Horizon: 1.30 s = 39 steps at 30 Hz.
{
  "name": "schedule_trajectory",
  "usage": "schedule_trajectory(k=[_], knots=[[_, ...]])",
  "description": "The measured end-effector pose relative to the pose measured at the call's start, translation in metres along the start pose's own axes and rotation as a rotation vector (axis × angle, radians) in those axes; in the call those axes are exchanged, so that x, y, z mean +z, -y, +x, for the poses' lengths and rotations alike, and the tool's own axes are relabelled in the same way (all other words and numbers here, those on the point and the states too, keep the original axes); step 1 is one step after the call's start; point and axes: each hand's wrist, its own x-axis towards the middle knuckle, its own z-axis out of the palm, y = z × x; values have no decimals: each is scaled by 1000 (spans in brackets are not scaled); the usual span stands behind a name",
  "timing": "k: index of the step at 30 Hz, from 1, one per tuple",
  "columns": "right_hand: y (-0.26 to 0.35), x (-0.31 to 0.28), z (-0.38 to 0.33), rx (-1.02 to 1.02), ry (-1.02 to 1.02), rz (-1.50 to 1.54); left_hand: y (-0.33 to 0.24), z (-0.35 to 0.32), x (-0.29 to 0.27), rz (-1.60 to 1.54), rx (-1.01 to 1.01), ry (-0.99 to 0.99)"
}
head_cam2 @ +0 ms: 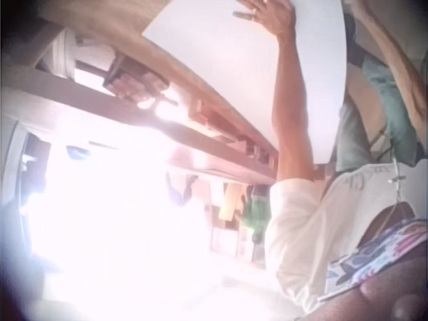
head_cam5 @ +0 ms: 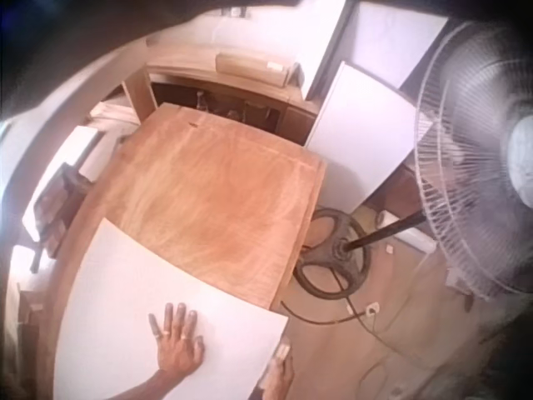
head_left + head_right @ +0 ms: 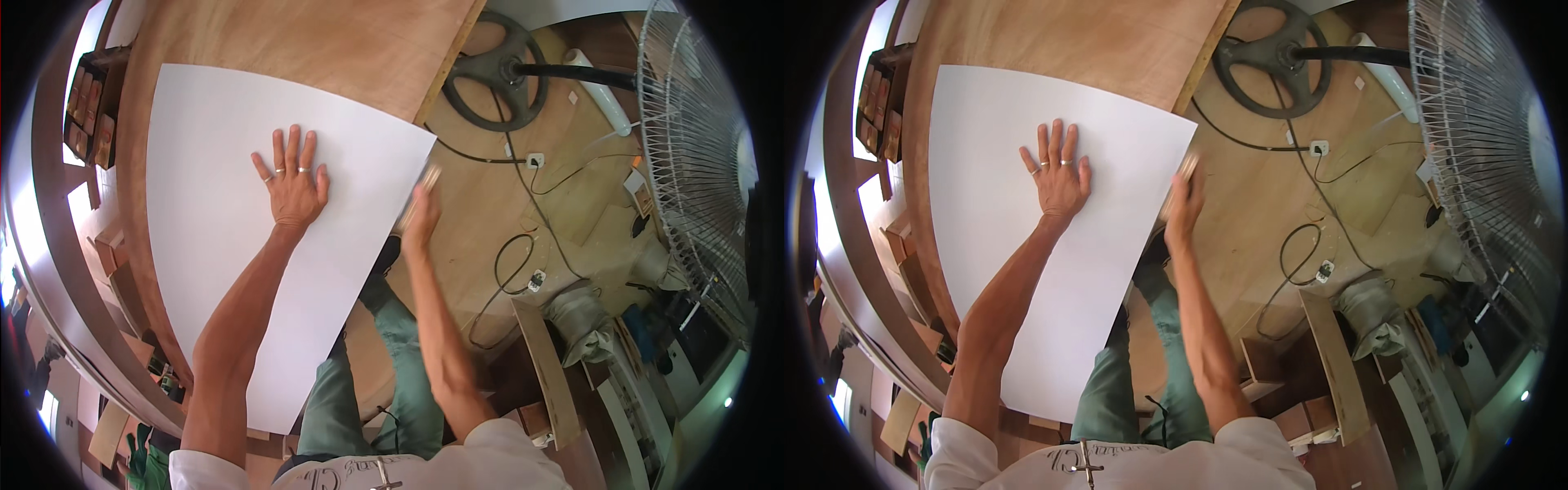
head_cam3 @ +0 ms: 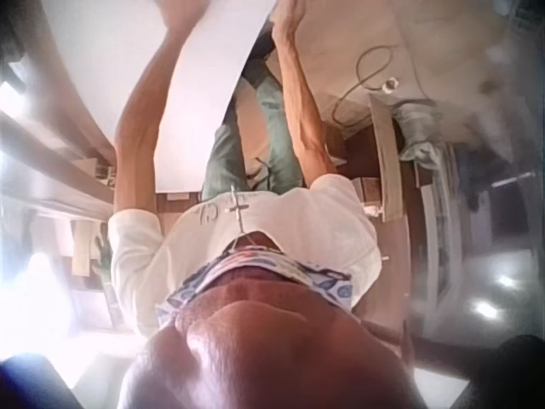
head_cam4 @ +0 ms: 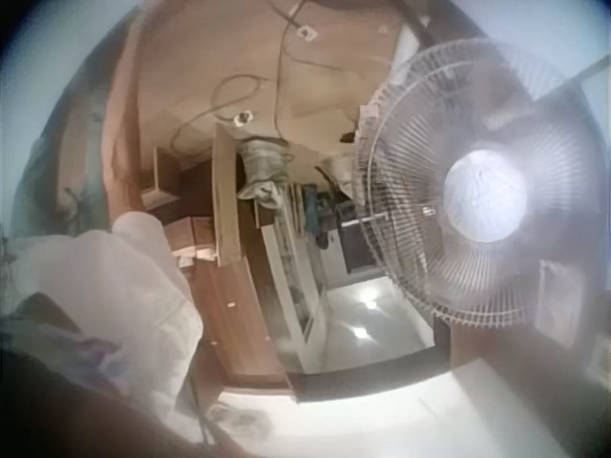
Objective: The person sands the edge of a white board using a handheld sanding block, moving the block back and forth along the side of the board while holding the board steady with their other hand.
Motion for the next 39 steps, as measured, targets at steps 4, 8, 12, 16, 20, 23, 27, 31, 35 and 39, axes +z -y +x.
schedule_trajectory(k=[4, 8, 12, 16, 20, 23, 27, 31, 35, 39], knots=[[-34, -20, -17, 63, 45, 64, -1, 1, -1, -3, 13, -8], [-45, -33, -16, 96, -17, 341, 0, 2, 0, -12, 24, -49], [-35, -26, -19, 170, -30, 332, 0, 2, 4, -17, 19, -71], [-31, -12, -23, 181, 15, 361, 0, 0, 4, 25, 38, -120], [-41, -7, -16, 22, 114, 313, -3, 4, -3, -84, -7, -147], [-51, -14, -15, 32, 178, 365, -17, 15, -7, -215, 115, -283], [-55, -22, -30, 87, 175, 329, -45, 37, 1, -128, 236, -164], [-46, -21, -55, 81, 121, 61, -54, 44, 10, 26, 185, -107], [-25, -1, -47, 76, 63, 77, -50, 43, 12, 19, 211, -98], [19, 6, 25, 26, 65, 162, -50, 43, 11, 7, 192, -50]])
